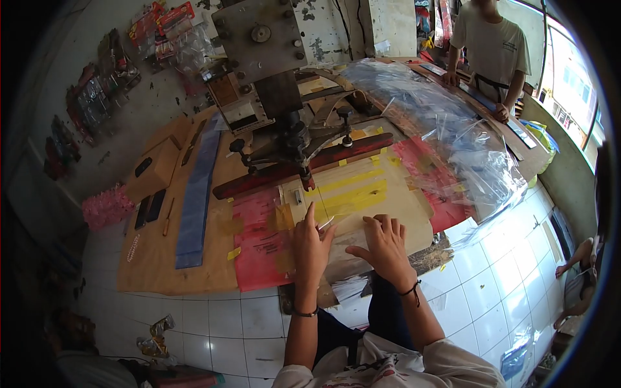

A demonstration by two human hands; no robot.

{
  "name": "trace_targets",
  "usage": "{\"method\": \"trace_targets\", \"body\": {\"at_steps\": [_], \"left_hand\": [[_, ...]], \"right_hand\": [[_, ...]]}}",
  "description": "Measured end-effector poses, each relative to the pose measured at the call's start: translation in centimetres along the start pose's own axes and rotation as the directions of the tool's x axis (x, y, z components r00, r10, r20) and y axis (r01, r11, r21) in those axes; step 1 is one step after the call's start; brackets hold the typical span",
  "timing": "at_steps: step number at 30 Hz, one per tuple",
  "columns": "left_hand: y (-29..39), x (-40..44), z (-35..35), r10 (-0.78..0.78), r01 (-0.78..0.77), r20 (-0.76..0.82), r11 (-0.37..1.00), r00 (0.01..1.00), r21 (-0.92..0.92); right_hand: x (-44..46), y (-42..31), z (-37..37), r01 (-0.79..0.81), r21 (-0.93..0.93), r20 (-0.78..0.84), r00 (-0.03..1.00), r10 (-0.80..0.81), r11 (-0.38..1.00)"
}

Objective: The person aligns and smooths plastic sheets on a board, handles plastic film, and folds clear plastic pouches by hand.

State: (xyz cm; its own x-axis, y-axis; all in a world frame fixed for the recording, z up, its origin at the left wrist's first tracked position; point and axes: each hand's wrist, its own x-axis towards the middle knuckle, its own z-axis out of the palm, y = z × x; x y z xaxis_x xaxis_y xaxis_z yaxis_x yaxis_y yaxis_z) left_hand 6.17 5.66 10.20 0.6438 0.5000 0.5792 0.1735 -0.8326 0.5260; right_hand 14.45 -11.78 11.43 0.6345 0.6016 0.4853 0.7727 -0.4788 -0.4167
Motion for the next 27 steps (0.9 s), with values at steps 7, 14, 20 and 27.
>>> {"method": "trace_targets", "body": {"at_steps": [7,14,20,27], "left_hand": [[0.5,0.2,-1.5,-0.139,0.204,0.187,0.895,0.972,-0.396],[-0.8,0.1,-1.0,0.130,-0.116,0.135,0.988,0.982,-0.103],[0.6,0.3,-1.4,0.101,-0.087,0.078,0.983,0.992,-0.164],[0.3,0.0,-1.5,-0.041,0.092,0.164,0.945,0.986,-0.313]], "right_hand": [[0.0,0.3,0.1,0.009,0.027,-0.049,0.999,-0.008,1.000],[-0.3,0.2,0.5,-0.017,0.093,-0.075,0.997,0.024,0.996],[-0.4,0.5,0.9,0.017,0.049,-0.102,0.995,-0.012,0.999],[-0.4,0.3,0.8,0.005,0.049,-0.089,0.996,0.000,0.999]]}}
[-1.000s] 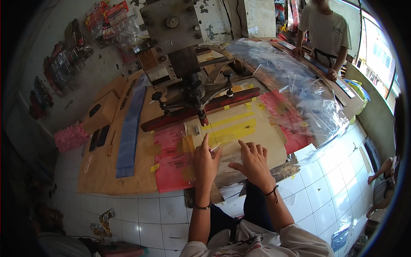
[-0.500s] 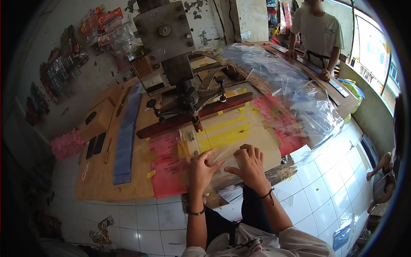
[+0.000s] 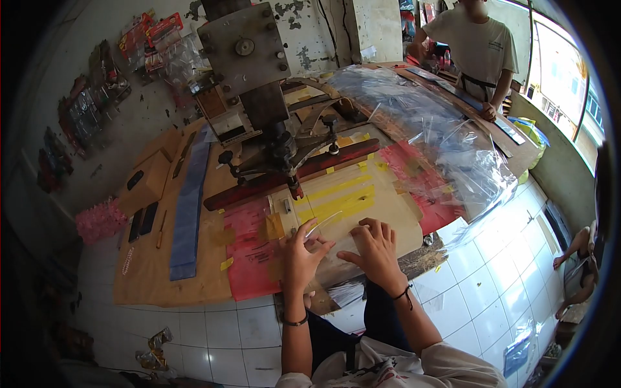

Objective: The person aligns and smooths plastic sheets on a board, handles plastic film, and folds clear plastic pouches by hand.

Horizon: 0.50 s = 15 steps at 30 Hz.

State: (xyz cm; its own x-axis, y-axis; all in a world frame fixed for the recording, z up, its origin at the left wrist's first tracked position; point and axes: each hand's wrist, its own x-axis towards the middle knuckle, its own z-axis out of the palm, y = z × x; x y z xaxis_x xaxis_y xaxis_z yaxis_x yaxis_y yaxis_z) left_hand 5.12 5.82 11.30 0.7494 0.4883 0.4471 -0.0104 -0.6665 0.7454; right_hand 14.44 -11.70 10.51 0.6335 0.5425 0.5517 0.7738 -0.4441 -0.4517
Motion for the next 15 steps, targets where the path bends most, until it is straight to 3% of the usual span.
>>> {"method": "trace_targets", "body": {"at_steps": [4,10,15], "left_hand": [[0.32,-0.02,-0.24,-0.038,0.042,0.045,0.994,0.998,-0.099],[0.58,-0.24,-0.92,0.155,-0.166,0.091,0.977,0.984,0.131],[-0.16,0.01,-0.87,0.146,-0.141,0.164,0.989,0.976,-0.042]], "right_hand": [[0.06,-0.13,-0.21,-0.024,0.016,0.024,0.999,0.023,1.000],[0.16,-0.39,-0.48,-0.011,-0.005,0.025,1.000,0.012,1.000],[0.15,-0.25,-0.26,-0.018,-0.019,0.034,0.999,0.019,1.000]]}}
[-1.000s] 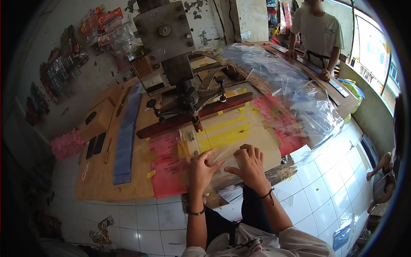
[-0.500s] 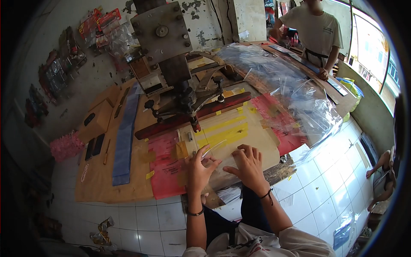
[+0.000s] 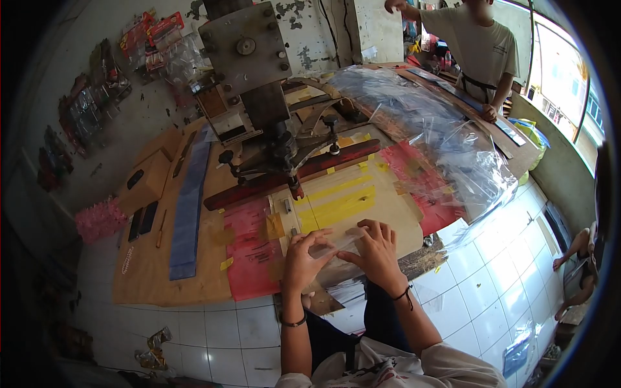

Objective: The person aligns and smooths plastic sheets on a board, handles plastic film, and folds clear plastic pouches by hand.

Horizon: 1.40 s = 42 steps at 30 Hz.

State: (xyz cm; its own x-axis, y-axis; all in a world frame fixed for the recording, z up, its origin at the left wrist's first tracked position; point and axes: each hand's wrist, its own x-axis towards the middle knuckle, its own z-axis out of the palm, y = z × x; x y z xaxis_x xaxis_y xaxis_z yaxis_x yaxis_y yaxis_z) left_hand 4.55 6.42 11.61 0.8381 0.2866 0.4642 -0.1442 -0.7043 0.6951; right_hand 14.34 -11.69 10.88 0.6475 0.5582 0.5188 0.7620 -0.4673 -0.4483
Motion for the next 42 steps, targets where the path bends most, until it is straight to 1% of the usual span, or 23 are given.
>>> {"method": "trace_targets", "body": {"at_steps": [1,4,10,13,16,19,25,28,31,37,40,42], "left_hand": [[0.0,0.0,0.0,0.018,-0.018,0.003,1.000,1.000,-0.006],[0.4,0.1,0.0,-0.012,0.012,-0.005,0.997,1.000,-0.070],[1.0,0.2,-0.2,0.089,-0.088,-0.018,0.996,0.996,0.029],[0.5,0.1,-0.2,0.091,-0.091,-0.015,0.996,0.996,0.011],[-0.3,0.1,0.4,0.122,-0.129,-0.073,0.986,0.990,-0.107],[-0.7,0.0,0.6,0.086,-0.095,-0.073,0.985,0.994,-0.141],[1.2,-0.1,-0.2,-0.123,0.119,0.004,0.956,0.992,-0.268],[0.5,0.0,0.1,-0.050,0.039,-0.035,0.961,0.998,-0.273],[1.5,0.1,-0.3,-0.135,0.130,-0.004,0.960,0.991,-0.247],[1.4,0.1,-0.1,-0.046,0.031,-0.070,0.979,0.997,-0.204],[0.8,-0.1,0.3,-0.043,0.017,-0.099,0.969,0.994,-0.247],[0.3,-0.2,0.5,-0.019,-0.010,-0.121,0.973,0.993,-0.232]], "right_hand": [[0.0,0.1,0.2,-0.010,0.007,0.004,1.000,0.010,1.000],[-0.1,0.1,0.2,-0.020,0.019,0.005,1.000,0.020,1.000],[0.0,0.1,0.1,-0.012,0.013,0.006,1.000,0.011,1.000],[0.0,0.0,0.0,-0.017,0.013,0.011,1.000,0.017,1.000],[-0.1,0.0,0.1,-0.021,0.021,0.012,1.000,0.021,1.000],[-0.2,0.0,0.1,-0.018,0.026,0.004,1.000,0.018,0.999],[-0.2,0.1,0.2,-0.019,0.020,0.006,1.000,0.019,1.000],[-0.1,-0.2,-0.2,-0.012,0.021,0.009,1.000,0.012,1.000],[-0.1,-0.2,-0.3,-0.010,0.022,0.008,1.000,0.010,1.000],[-0.2,-0.1,0.0,-0.004,0.007,-0.009,1.000,0.004,1.000],[-0.2,-0.2,-0.1,-0.002,0.015,-0.010,1.000,0.002,1.000],[-0.2,-0.3,-0.2,0.001,0.026,-0.005,1.000,-0.001,1.000]]}}
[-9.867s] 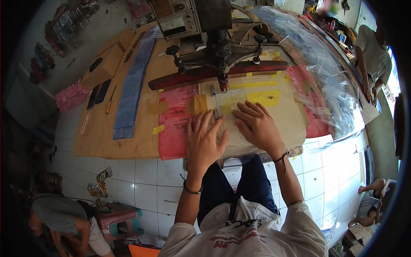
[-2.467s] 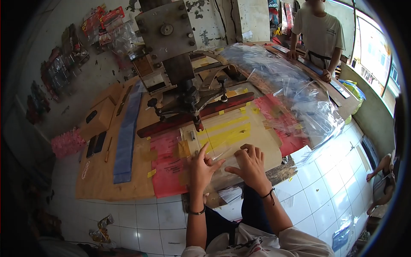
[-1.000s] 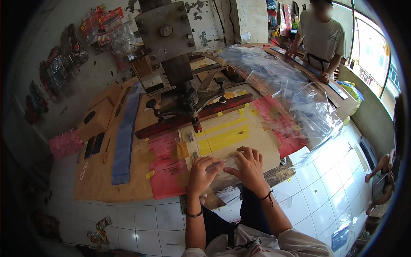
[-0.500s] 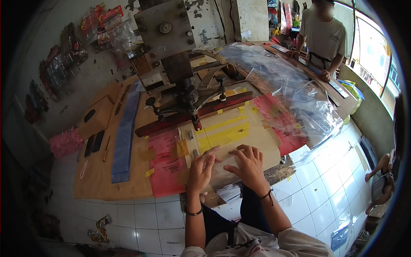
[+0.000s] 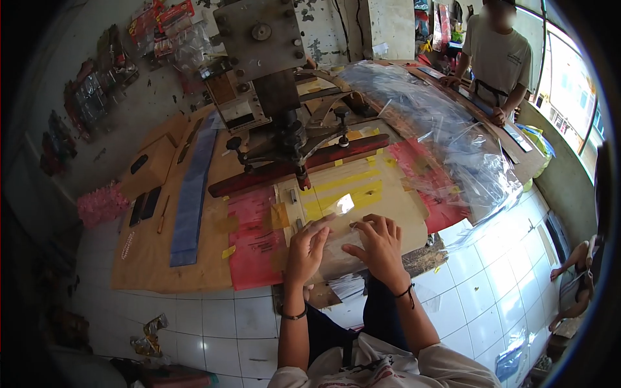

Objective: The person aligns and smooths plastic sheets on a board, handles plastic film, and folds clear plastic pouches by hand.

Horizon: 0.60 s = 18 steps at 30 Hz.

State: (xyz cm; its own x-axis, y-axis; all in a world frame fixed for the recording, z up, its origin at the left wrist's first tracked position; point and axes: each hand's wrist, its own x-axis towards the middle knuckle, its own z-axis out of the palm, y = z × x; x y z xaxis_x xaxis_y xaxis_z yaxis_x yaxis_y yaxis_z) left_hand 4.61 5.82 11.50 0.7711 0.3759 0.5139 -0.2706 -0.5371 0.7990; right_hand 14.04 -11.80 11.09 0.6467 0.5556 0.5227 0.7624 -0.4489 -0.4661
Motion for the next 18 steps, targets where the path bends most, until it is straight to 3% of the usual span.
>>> {"method": "trace_targets", "body": {"at_steps": [7,10,13,18], "left_hand": [[0.4,0.0,-0.4,0.133,-0.133,0.008,0.991,0.991,-0.002],[-0.3,-0.4,-0.5,0.137,-0.137,-0.016,0.990,0.990,0.029],[-0.6,-0.7,-0.7,-0.002,0.002,0.022,1.000,1.000,-0.008],[0.7,-0.1,-0.3,0.087,-0.095,-0.085,0.990,0.993,-0.103]], "right_hand": [[0.1,-0.1,-0.2,-0.001,0.000,0.005,1.000,0.001,1.000],[0.1,0.2,0.2,-0.001,-0.027,0.005,1.000,0.001,1.000],[0.0,0.1,0.2,-0.013,-0.040,0.017,1.000,0.013,0.999],[0.2,-0.3,0.0,-0.002,-0.025,0.021,1.000,0.003,1.000]]}}
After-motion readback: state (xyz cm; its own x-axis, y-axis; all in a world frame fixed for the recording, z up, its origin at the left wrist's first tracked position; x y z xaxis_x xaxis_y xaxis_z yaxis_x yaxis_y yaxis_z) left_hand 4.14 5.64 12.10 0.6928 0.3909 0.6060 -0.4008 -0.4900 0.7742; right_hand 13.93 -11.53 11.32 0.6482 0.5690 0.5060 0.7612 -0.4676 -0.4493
